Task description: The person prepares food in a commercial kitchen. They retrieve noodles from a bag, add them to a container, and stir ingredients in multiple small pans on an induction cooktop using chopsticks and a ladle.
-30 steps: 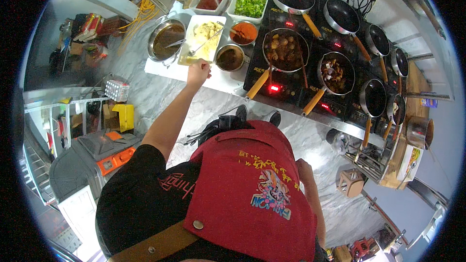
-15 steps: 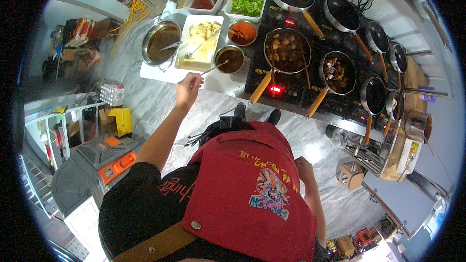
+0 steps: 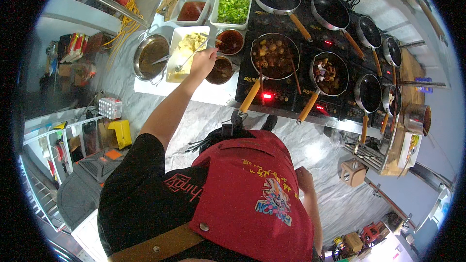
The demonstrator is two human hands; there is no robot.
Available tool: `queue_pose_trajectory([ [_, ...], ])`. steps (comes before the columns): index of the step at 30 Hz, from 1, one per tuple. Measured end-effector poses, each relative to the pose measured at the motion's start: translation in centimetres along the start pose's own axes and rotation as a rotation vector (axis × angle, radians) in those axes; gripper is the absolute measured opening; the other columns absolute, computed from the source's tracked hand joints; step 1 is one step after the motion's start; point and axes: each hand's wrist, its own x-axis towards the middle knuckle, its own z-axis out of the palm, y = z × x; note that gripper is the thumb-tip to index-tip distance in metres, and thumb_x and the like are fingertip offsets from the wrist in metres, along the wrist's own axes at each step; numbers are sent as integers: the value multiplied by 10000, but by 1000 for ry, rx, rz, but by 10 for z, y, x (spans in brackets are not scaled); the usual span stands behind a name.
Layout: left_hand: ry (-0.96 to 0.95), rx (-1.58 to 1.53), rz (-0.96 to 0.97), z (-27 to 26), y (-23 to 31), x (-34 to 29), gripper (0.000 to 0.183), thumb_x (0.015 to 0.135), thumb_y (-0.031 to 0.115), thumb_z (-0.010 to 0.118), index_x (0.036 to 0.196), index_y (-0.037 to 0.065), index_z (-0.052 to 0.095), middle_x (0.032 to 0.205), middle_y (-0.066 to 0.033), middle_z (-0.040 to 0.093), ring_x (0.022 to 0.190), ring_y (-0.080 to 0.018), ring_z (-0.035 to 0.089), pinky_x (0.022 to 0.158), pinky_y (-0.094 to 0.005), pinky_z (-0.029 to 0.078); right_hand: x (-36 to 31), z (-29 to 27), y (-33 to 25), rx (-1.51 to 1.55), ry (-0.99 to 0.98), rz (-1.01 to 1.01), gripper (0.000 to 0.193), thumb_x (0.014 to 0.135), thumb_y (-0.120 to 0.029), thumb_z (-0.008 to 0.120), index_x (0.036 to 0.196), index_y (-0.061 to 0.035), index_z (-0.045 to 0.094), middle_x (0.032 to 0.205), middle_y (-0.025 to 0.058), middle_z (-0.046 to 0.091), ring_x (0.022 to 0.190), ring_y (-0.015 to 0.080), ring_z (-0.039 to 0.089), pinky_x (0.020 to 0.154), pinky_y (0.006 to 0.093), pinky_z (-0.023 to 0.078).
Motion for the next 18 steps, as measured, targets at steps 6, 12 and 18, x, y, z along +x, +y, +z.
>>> queue_pose_trajectory([
  [6,-71,-612,-582,11,-11,-3,231,1070,114,653,1150,-68,771,938,-190,816,789,-241,809,733,-349,683,-2,0,-2,47,-11,4,413,1075,-429,595,1071,-40,735,1045,265,779,1030,491,742,858,527,589],
  [12,48,-959,-800,-4,-26,-9,277,1058,63,634,1213,-161,686,1019,-264,779,871,-313,809,794,-379,716,31,5,24,-47,-55,-120,394,1084,-383,568,1071,-29,740,1055,265,776,1027,483,744,872,532,588],
  [18,126,-1089,-823,-32,-26,-15,261,1030,22,636,1206,-168,670,1036,-272,770,909,-333,805,842,-393,710,59,0,8,-170,-72,-177,342,1093,-286,528,1078,-20,742,1053,257,776,1023,459,751,890,535,593],
])
